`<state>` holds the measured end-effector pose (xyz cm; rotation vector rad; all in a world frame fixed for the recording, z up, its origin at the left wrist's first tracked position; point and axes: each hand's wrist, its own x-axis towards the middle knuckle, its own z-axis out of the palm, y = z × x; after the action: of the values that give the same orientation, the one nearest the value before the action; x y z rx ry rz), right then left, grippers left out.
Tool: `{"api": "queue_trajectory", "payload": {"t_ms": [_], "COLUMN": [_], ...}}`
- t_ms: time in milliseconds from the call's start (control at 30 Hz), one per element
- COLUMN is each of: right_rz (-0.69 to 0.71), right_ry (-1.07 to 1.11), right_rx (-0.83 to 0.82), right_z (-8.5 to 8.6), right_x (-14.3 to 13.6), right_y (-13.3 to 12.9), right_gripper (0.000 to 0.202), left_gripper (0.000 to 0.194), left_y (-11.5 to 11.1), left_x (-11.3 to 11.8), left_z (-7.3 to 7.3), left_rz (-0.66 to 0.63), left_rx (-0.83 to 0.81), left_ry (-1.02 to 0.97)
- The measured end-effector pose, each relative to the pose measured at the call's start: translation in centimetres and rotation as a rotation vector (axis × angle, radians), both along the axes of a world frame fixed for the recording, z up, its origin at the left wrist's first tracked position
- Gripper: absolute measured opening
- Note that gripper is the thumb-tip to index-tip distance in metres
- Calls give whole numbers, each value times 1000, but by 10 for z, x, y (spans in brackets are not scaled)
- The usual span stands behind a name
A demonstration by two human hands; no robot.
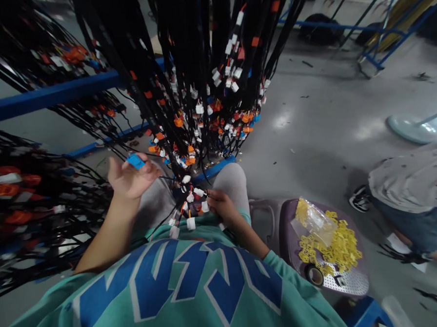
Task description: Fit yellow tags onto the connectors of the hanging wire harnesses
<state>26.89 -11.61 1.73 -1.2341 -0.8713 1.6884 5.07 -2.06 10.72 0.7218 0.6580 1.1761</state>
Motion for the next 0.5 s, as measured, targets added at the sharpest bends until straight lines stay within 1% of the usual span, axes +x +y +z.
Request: {"api": "queue_trajectory", "payload": {"t_ms": [67, 100, 167, 233, 300, 367, 433, 500], "right_rz": [-59, -86, -117, -120, -106, -73, -31, 24], "right_ry": [134, 178, 220, 263, 320, 358, 370, 372], "right_rx": [-149, -194, -210, -195, -186, -182, -170, -156], "right_z": [5, 8, 12, 16, 20, 25, 32, 39], "right_x": [4, 6, 11, 16, 21, 26, 29, 31], "right_y": [3, 5, 10, 15, 20, 24, 28, 30], "right_gripper": [33, 36, 39, 40, 38, 30, 22, 16], "left_gripper": [60, 62, 63, 65, 68, 67, 64, 64], "left_y": [4, 6, 10, 14, 19, 21, 17, 7], "left_x": [-5, -6, -7, -7, -4, 3, 17, 35], "left_z": [-6, -10, -17, -24, -31, -39, -49, -60], "left_rz": [31, 29, 9, -12, -43, -86, -142, -250], "left_rx": [-75, -109, -172, -232, -313, -432, -577, -705], "left_ry": [-58, -94, -157, -189, -168, -98, -7, 57]}}
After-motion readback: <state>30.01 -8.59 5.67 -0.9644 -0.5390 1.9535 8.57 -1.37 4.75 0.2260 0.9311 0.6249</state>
